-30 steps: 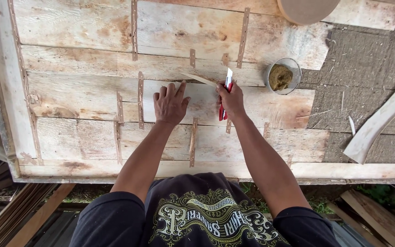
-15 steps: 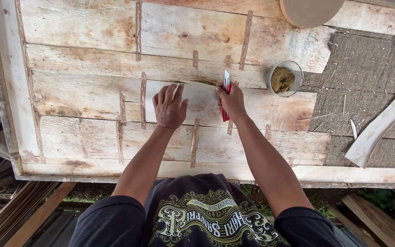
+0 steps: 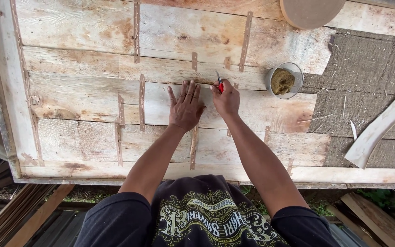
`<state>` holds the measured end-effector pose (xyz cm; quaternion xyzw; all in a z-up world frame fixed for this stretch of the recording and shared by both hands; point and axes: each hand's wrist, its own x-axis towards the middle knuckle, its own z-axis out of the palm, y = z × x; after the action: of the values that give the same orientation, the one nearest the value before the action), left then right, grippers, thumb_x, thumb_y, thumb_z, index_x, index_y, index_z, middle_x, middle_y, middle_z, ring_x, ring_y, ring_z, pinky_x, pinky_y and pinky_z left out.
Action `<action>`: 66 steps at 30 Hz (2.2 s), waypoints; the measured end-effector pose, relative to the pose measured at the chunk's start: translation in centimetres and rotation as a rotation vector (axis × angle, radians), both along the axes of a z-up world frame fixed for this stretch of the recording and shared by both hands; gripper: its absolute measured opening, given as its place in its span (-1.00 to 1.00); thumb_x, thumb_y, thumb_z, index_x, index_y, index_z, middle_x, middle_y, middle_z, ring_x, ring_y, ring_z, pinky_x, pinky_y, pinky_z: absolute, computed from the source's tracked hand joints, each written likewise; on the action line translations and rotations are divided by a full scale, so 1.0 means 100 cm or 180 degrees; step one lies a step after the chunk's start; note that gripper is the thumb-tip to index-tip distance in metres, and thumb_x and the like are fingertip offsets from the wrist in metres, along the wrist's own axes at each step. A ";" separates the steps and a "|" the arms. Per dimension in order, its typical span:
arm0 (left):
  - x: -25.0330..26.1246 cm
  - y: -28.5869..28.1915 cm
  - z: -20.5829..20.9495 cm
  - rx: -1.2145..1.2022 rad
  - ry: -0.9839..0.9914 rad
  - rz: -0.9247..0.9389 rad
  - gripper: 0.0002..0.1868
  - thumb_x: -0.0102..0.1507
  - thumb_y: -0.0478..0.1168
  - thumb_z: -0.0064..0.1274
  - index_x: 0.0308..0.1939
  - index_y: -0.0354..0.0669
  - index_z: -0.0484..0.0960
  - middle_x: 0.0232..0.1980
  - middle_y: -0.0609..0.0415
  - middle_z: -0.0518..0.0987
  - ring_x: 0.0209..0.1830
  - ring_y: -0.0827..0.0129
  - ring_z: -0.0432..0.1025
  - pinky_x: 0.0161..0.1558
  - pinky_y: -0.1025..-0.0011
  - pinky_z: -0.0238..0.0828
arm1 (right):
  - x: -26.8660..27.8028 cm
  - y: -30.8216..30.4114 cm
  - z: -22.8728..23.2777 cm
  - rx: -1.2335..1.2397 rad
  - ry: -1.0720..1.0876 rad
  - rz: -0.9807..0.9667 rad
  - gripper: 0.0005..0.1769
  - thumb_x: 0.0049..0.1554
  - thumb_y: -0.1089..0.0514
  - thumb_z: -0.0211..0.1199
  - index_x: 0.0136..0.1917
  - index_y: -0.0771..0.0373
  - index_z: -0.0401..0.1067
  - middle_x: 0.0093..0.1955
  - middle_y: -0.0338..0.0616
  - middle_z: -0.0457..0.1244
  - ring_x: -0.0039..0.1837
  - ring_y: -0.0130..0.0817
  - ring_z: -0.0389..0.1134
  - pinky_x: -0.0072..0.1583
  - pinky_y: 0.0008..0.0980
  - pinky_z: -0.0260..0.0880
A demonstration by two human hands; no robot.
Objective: Cutting thin wood veneer strips with a utility knife and fitting them into gaps on a wooden panel, then applying a paste-like adhesive.
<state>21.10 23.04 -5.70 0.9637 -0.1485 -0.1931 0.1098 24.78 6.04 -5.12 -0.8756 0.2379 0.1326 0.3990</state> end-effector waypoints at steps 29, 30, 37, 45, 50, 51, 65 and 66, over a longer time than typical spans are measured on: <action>-0.002 -0.008 0.005 0.0187 -0.0018 0.0236 -0.17 0.40 0.28 -0.27 0.67 0.16 -0.11 0.74 0.26 -0.24 0.73 0.25 -0.42 0.40 -0.72 -0.67 | 0.003 -0.010 -0.001 -0.0627 0.0236 -0.0005 -0.73 0.08 -0.22 0.44 -0.09 -0.12 0.47 -0.12 -0.27 0.38 0.05 0.01 0.47 0.12 0.04 0.46; -0.003 -0.008 0.006 0.0200 -0.0042 0.0234 -0.18 0.40 0.27 -0.26 0.67 0.17 -0.10 0.74 0.26 -0.24 0.73 0.25 -0.42 0.40 -0.73 -0.66 | 0.003 -0.010 -0.002 -0.0681 0.0262 0.0061 -0.71 0.07 -0.23 0.44 -0.10 -0.12 0.47 -0.12 -0.25 0.38 0.06 0.02 0.47 0.12 0.04 0.46; -0.002 -0.011 0.012 0.0252 0.0046 0.0259 -0.15 0.38 0.25 -0.20 0.67 0.16 -0.10 0.74 0.25 -0.25 0.73 0.24 -0.40 0.40 -0.71 -0.66 | 0.005 -0.010 -0.003 -0.0823 0.0156 0.0337 -0.71 0.10 -0.18 0.44 -0.08 -0.06 0.44 -0.11 -0.22 0.35 0.05 0.06 0.47 0.10 0.11 0.47; -0.005 -0.013 0.009 0.0254 -0.0063 0.0244 -0.14 0.39 0.24 -0.15 0.67 0.09 -0.08 0.74 0.19 -0.19 0.73 0.19 -0.37 0.41 -0.69 -0.70 | 0.011 -0.014 -0.002 -0.0935 0.0065 0.0646 -0.66 0.11 -0.19 0.44 -0.08 0.00 0.42 -0.11 -0.16 0.32 0.03 0.14 0.46 0.08 0.14 0.47; -0.007 -0.013 0.006 0.0182 -0.0178 0.0201 -0.15 0.38 0.23 -0.16 0.66 0.05 -0.04 0.73 0.14 -0.13 0.73 0.17 -0.31 0.43 -0.67 -0.72 | 0.014 -0.022 -0.009 -0.0799 0.0161 0.0602 -0.66 0.14 -0.24 0.40 -0.06 -0.02 0.43 -0.10 -0.17 0.35 0.07 0.13 0.46 0.10 0.13 0.46; -0.008 -0.012 0.003 0.0147 -0.0268 0.0181 -0.17 0.38 0.22 -0.15 0.65 0.03 -0.01 0.73 0.12 -0.10 0.73 0.15 -0.28 0.44 -0.66 -0.70 | 0.016 -0.023 -0.008 -0.0712 0.0195 0.0534 -0.67 0.17 -0.25 0.37 -0.05 -0.02 0.43 -0.10 -0.18 0.36 0.08 0.11 0.46 0.11 0.11 0.46; -0.008 -0.012 -0.005 0.0062 -0.0562 0.0280 -0.13 0.31 0.22 0.00 0.62 0.03 0.12 0.70 0.15 0.05 0.71 0.16 -0.17 0.46 -0.62 -0.67 | 0.041 -0.001 0.047 -0.1085 0.0702 0.0906 -0.51 0.13 -0.37 0.32 -0.09 0.07 0.40 -0.13 -0.06 0.39 0.07 0.10 0.48 0.12 0.05 0.46; -0.007 -0.010 -0.003 0.0062 -0.0551 0.0286 -0.12 0.30 0.22 0.02 0.62 0.04 0.12 0.70 0.18 0.04 0.71 0.18 -0.17 0.46 -0.63 -0.68 | 0.043 -0.001 0.046 -0.1097 0.0714 0.1014 -0.51 0.15 -0.37 0.30 -0.09 0.08 0.40 -0.12 -0.06 0.39 0.08 0.11 0.48 0.12 0.06 0.45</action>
<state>20.37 21.99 -6.05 0.9835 -0.1121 -0.1054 0.0957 29.06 5.90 -0.53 -0.9368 0.1588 0.2477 0.1891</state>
